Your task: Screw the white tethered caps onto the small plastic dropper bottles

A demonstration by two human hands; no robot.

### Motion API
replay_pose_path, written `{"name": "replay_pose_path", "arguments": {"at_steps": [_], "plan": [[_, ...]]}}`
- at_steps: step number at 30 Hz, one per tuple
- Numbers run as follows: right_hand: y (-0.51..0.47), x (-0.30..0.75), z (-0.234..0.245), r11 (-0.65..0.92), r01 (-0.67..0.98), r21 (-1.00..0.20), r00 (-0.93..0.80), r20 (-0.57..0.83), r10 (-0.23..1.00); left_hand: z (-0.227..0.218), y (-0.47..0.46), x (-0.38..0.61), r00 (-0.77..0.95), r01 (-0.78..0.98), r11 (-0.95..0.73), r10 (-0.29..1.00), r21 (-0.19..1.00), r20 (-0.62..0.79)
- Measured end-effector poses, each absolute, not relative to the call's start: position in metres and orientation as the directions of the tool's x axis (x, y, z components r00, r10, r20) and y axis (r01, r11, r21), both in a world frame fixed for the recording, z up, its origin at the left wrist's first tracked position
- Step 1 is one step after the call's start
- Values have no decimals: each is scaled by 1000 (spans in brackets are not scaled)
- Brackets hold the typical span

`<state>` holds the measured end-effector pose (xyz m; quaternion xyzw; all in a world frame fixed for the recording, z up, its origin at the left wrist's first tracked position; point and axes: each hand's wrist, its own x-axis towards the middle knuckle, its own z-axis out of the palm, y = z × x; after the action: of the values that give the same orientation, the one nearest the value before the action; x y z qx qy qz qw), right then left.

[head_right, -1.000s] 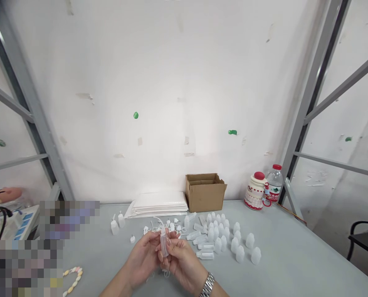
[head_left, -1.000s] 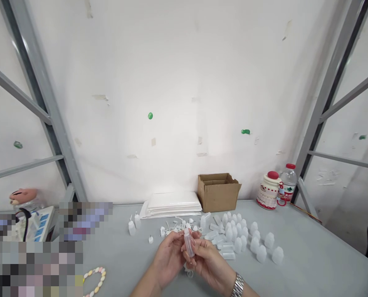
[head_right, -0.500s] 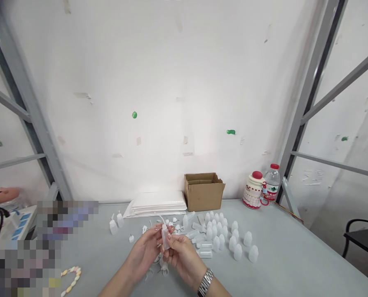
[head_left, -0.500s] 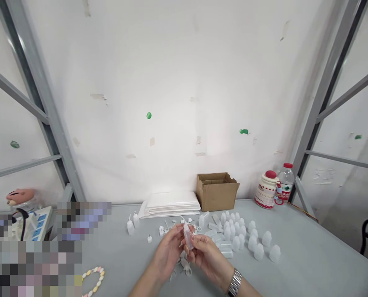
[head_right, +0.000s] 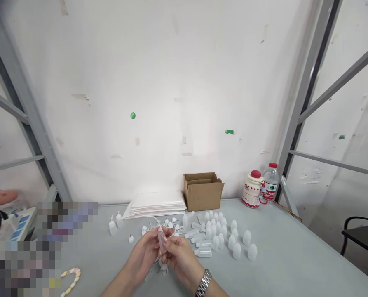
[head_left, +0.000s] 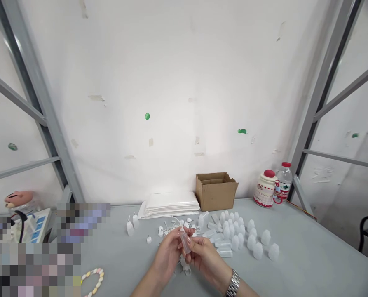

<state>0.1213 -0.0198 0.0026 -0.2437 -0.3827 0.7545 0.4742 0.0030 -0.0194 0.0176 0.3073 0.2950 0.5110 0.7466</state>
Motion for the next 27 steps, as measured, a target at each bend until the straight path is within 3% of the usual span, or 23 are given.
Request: {"name": "replay_pose_path", "arguments": {"at_steps": [8, 14, 27], "plan": [[-20, 120, 5, -146, -480, -865, -345, 34, 938, 20, -20, 4, 321, -612, 327, 935, 720, -152], [-16, 119, 5, -30, -355, -934, -232, 57, 971, 18, -21, 5, 347, -616, 320, 930, 720, -116], [-18, 119, 10, 18, -319, -948, -128, 61, 990, 14, -21, 7, 310, -625, 263, 948, 735, -76]]}}
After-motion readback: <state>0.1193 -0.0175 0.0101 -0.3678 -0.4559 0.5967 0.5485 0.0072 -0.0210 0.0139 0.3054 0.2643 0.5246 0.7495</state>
